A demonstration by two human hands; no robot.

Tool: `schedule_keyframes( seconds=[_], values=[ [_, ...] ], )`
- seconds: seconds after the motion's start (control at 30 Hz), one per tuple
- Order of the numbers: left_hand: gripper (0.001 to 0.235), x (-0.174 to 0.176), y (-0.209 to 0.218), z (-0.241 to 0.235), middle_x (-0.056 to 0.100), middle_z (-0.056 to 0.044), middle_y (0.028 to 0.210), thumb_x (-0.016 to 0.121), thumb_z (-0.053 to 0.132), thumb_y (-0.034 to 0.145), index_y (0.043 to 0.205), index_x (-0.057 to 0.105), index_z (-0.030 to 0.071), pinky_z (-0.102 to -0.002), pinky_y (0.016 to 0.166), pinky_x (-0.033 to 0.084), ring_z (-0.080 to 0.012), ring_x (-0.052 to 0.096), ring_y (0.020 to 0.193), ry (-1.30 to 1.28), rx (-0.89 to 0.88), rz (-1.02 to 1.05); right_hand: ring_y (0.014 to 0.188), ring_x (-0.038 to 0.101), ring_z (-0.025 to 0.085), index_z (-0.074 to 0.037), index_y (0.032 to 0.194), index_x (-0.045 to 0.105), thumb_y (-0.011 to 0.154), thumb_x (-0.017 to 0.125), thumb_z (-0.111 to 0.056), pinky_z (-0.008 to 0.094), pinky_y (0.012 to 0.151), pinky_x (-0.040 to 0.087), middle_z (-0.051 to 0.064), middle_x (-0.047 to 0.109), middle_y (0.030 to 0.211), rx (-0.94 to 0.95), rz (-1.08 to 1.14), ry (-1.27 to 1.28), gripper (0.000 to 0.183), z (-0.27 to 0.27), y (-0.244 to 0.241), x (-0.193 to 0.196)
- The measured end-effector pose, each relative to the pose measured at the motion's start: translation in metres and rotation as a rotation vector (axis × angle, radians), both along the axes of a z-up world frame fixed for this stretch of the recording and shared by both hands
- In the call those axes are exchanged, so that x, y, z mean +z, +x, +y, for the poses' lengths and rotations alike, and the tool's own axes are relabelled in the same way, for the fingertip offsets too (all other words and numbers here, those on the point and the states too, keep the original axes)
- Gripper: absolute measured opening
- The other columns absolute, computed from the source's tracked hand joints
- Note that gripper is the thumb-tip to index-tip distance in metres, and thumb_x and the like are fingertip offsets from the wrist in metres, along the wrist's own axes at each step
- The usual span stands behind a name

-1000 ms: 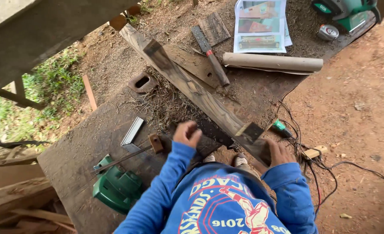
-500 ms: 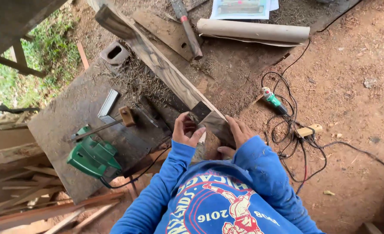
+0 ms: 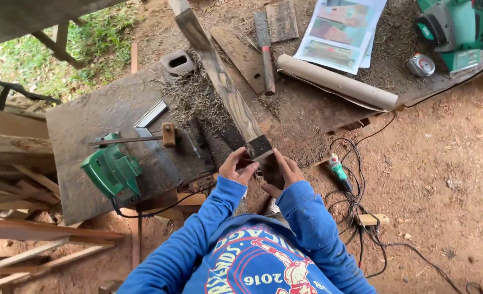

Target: The person measures a small piece of wood using a metal square and a pencil, marking lines on the wood. They then use a try square to check the alignment of the marks and the wood piece against a larger plank.

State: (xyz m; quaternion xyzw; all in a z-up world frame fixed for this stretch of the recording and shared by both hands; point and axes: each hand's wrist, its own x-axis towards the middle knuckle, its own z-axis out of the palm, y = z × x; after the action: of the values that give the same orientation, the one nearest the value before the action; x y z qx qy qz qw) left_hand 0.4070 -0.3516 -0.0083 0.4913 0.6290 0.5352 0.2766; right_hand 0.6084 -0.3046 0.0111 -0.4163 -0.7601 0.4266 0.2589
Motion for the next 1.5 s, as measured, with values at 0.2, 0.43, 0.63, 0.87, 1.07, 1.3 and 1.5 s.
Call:
schedule_keyframes(
  seconds=[0.2,0.43,0.63,0.87,1.07,1.3,1.5],
  values=[
    [0.051,-0.005,0.0,0.002,0.074,-0.007,0.114,0.081,0.01,0.088,0.134,0.06,0.001,-0.028,0.09,0.058,-0.013,0.071,0.1,0.004,-0.018,-0.121,0.128,0.055,0.041,-0.017,0.159,0.032,0.068,0.092,-0.026,0.045,0.104,0.049,0.021,0.054,0.141,-0.003,-0.021,0.023,0.11,0.0,-0.001,-0.001],
    [0.049,-0.002,-0.001,-0.003,0.073,-0.006,0.111,0.081,0.011,0.088,0.132,0.06,0.002,-0.028,0.088,0.058,-0.0138,0.071,0.098,0.037,-0.01,-0.048,0.127,0.057,0.04,-0.017,0.159,0.033,0.064,0.092,-0.021,0.044,0.106,0.05,0.021,0.056,0.138,-0.012,0.04,0.067,0.112,-0.005,-0.003,-0.018],
    [0.05,-0.008,-0.002,0.002,0.074,-0.007,0.109,0.081,0.01,0.088,0.133,0.06,0.002,-0.029,0.09,0.059,-0.0134,0.071,0.099,0.055,-0.042,-0.08,0.129,0.056,0.04,-0.015,0.158,0.033,0.067,0.093,-0.021,0.044,0.105,0.049,0.022,0.054,0.14,-0.015,0.02,0.097,0.109,-0.002,-0.002,-0.028],
    [0.052,0.01,0.001,0.0,0.072,-0.007,0.108,0.083,0.008,0.086,0.133,0.06,0.003,-0.028,0.089,0.059,-0.0141,0.071,0.099,-0.003,-0.054,-0.099,0.129,0.055,0.04,-0.014,0.158,0.032,0.07,0.091,-0.024,0.045,0.106,0.048,0.021,0.054,0.14,-0.025,-0.013,0.054,0.107,-0.003,-0.002,-0.006],
    [0.052,0.022,-0.004,0.001,0.072,-0.005,0.105,0.083,0.008,0.085,0.132,0.06,0.004,-0.028,0.087,0.059,-0.0128,0.07,0.096,0.001,-0.067,-0.098,0.129,0.056,0.039,-0.012,0.158,0.033,0.071,0.089,-0.024,0.045,0.106,0.048,0.02,0.054,0.139,-0.018,-0.013,0.074,0.104,-0.003,-0.004,0.0],
    [0.043,0.026,-0.033,-0.001,0.071,-0.007,0.102,0.084,0.01,0.084,0.122,0.066,0.006,-0.028,0.082,0.059,-0.0145,0.073,0.09,0.02,-0.092,-0.013,0.13,0.056,0.039,-0.01,0.158,0.034,0.073,0.09,-0.023,0.045,0.106,0.049,0.021,0.052,0.142,-0.072,-0.087,0.104,0.102,-0.012,-0.013,0.016],
    [0.03,0.008,-0.076,-0.003,0.073,-0.011,0.104,0.08,0.013,0.087,0.114,0.07,0.006,-0.03,0.08,0.059,-0.0203,0.075,0.089,-0.002,-0.089,0.082,0.12,0.059,0.032,-0.009,0.157,0.032,0.067,0.096,-0.029,0.042,0.103,0.051,0.017,0.055,0.139,-0.244,-0.107,0.116,0.112,-0.011,-0.044,0.073]
  ],
)
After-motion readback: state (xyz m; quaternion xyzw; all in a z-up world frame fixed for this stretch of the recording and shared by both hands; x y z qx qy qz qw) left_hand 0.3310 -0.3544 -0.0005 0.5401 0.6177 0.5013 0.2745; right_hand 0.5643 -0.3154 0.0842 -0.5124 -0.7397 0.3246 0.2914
